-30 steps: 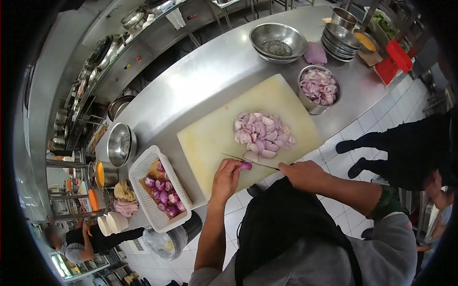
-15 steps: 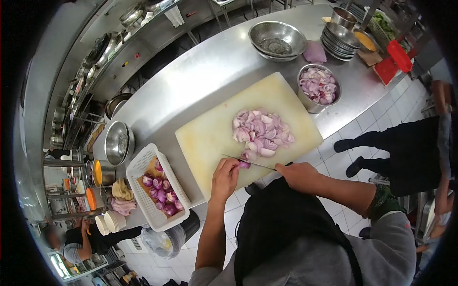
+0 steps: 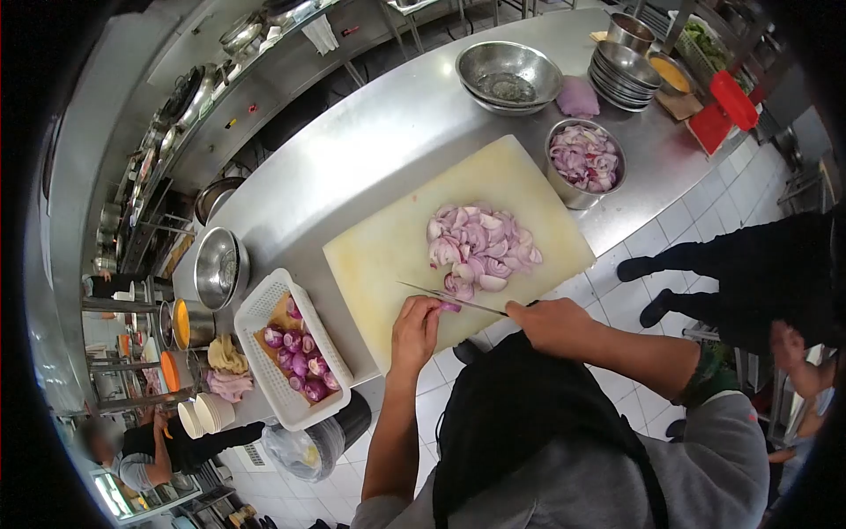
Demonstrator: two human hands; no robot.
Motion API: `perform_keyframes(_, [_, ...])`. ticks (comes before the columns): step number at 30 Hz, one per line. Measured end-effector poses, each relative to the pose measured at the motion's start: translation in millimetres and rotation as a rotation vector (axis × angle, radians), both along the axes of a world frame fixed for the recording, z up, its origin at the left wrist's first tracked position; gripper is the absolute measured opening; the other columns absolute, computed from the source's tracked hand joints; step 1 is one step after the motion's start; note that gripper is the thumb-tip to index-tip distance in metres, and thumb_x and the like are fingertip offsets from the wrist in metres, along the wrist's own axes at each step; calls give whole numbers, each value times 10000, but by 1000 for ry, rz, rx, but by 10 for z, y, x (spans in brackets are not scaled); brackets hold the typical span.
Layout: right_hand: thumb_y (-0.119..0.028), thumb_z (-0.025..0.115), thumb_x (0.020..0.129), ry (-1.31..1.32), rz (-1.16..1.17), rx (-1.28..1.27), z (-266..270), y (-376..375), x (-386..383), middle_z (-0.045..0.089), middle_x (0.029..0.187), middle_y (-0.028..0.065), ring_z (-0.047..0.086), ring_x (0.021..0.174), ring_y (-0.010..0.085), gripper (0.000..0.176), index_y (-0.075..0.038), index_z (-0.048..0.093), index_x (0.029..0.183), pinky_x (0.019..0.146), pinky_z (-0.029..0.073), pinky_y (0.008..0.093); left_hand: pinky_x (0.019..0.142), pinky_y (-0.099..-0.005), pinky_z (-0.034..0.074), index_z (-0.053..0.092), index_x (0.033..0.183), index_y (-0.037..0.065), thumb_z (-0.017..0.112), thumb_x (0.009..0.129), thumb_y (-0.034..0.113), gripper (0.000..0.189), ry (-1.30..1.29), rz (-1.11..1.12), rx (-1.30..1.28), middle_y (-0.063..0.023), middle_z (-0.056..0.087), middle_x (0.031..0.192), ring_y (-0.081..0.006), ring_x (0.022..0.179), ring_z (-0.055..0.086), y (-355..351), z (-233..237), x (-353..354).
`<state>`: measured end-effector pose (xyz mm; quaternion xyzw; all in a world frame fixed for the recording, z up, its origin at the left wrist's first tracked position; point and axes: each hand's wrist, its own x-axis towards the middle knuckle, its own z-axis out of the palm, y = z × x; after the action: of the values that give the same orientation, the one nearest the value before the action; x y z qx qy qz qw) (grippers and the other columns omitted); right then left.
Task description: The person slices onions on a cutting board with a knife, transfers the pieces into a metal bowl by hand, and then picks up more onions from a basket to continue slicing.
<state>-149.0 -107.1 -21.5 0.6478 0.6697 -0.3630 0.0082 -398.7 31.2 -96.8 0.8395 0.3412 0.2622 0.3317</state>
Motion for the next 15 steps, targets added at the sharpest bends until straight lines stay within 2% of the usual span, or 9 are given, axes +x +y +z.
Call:
perform_keyframes(2, [-75,531,933,-26,20,-92,189,-60,14,721,901,239,725,838,438,393,-37,500,1323,722,564,556,799,-391,555,665,1026,15,676,918,-23,115,-3,9,-8,-155,671,1010,-346,913,677,-31,-17,-25])
perform_keyframes(8, [-83,537,936,26,-18,81,-305,-24,-28,720,899,231,725,845,430,430,-40,488,1361,714,563,559,787,-389,556,668,1020,14,671,922,-17,103,-28,14,7,-158,673,1017,-343,911,678,-23,-5,-2])
perform_keyframes(11, [-84,535,938,-2,-6,-25,103,-37,-23,723,909,228,726,854,426,434,-50,496,1368,719,567,555,785,-389,557,672,1020,13,671,920,-21,106,-14,29,-4,-158,675,1020,-339,911,680,-36,-31,-20])
perform_keyframes(15, [-87,529,936,-17,-17,-33,29,-153,-40,725,909,228,729,858,421,385,-48,497,1318,723,568,557,787,-391,558,674,1023,12,671,921,-22,107,-28,41,6,-154,678,1024,-335,906,681,-51,-35,-1])
